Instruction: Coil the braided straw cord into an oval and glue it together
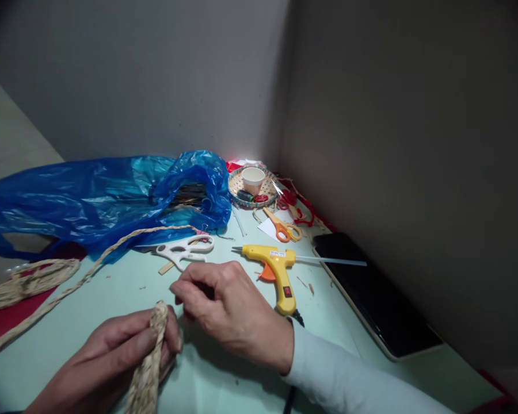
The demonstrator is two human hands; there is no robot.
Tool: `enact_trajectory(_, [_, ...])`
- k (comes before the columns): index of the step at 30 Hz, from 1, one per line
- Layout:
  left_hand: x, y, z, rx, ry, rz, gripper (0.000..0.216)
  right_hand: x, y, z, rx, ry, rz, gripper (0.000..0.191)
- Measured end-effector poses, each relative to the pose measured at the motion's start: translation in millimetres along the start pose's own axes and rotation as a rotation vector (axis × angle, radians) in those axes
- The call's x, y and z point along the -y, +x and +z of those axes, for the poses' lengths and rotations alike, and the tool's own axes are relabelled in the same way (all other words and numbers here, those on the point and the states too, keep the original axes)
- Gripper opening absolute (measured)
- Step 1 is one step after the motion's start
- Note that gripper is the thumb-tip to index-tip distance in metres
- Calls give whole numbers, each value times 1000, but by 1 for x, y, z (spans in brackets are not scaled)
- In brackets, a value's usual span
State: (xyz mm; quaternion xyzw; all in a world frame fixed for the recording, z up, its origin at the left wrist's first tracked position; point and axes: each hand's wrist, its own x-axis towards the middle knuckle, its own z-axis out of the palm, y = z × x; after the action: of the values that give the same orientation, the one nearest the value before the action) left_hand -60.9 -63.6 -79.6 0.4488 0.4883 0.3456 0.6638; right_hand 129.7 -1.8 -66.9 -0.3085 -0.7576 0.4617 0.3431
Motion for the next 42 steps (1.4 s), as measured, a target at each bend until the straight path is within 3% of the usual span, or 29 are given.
enact_trajectory(4, [1, 2, -2, -117, 221, 119, 36, 0, 0, -2, -43, 131, -48, 12])
enact_trajectory(7, [1, 3, 2, -222, 382, 194, 33, 4, -1, -2, -63, 95, 0, 4])
enact_trajectory(11, [3, 5, 8, -236, 472, 345, 22, 8, -4, 1, 154, -192, 15, 21])
enact_trajectory(14, [6, 7, 9, -238, 486, 390, 18, 7, -5, 2, 214, -314, -42, 32])
enact_trajectory(18, [7, 7, 7, -180, 519, 398, 25, 1, -5, 3, 268, -261, -52, 39])
enact_trajectory(22, [5, 6, 5, -136, 502, 389, 26, -7, -7, 14, 159, -219, -161, 44])
enact_trajectory(25, [4, 6, 3, -57, 414, 300, 23, -9, -5, 16, 143, -222, -191, 46])
enact_trajectory(29, [1, 6, 1, 4, 281, 129, 34, -2, 1, -2, 192, -128, -91, 47])
enact_trajectory(33, [-4, 5, -7, -119, 96, 168, 40, 1, 6, -21, 155, -107, -92, 45])
enact_trajectory(39, [-14, 9, -18, -513, -171, 219, 46, -13, 14, -34, 133, -21, -12, 47])
enact_trajectory(42, [-13, 10, -16, -499, -149, 221, 43, -13, 12, -34, 188, 27, 22, 48])
